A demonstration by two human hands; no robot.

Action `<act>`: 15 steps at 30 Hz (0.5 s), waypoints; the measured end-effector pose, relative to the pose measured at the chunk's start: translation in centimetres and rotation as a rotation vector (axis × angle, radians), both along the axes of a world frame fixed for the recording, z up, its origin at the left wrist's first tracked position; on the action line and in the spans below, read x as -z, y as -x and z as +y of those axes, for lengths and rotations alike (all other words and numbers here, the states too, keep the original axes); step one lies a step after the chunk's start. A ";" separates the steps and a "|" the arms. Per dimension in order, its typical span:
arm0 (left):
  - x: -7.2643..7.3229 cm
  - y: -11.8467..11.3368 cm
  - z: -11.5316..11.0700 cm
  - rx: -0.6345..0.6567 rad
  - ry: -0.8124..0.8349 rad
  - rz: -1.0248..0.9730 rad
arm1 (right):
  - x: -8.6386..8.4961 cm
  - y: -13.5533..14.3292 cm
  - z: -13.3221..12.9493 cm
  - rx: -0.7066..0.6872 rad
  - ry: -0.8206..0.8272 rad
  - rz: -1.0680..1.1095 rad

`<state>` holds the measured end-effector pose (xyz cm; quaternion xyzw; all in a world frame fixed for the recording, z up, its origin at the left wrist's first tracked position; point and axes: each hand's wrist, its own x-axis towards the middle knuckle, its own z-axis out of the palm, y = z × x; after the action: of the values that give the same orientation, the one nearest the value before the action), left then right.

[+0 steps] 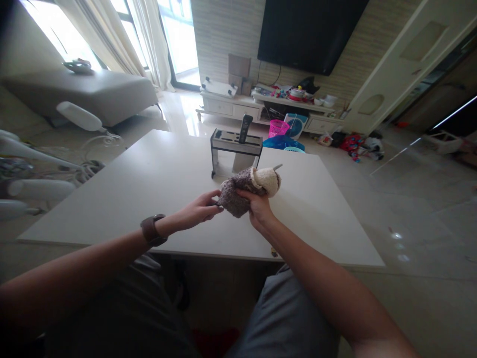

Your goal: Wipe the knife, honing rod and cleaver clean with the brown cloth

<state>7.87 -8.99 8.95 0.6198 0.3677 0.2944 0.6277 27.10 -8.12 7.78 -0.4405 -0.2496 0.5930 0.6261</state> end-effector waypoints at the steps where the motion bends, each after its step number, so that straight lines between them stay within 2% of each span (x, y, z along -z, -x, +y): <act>1: -0.1 0.0 -0.1 -0.003 0.002 0.005 | -0.2 -0.2 0.1 0.002 -0.008 0.003; 7: -0.3 0.2 0.0 0.002 -0.021 0.092 | -0.9 -1.9 1.2 0.043 -0.023 -0.007; 15: 0.3 0.7 2.4 0.051 -0.162 0.192 | -1.3 -5.3 4.0 0.111 -0.100 -0.029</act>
<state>7.14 -6.58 8.63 0.7028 0.3855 0.2463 0.5447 32.40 -4.10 9.08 -0.4306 -0.2632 0.5375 0.6756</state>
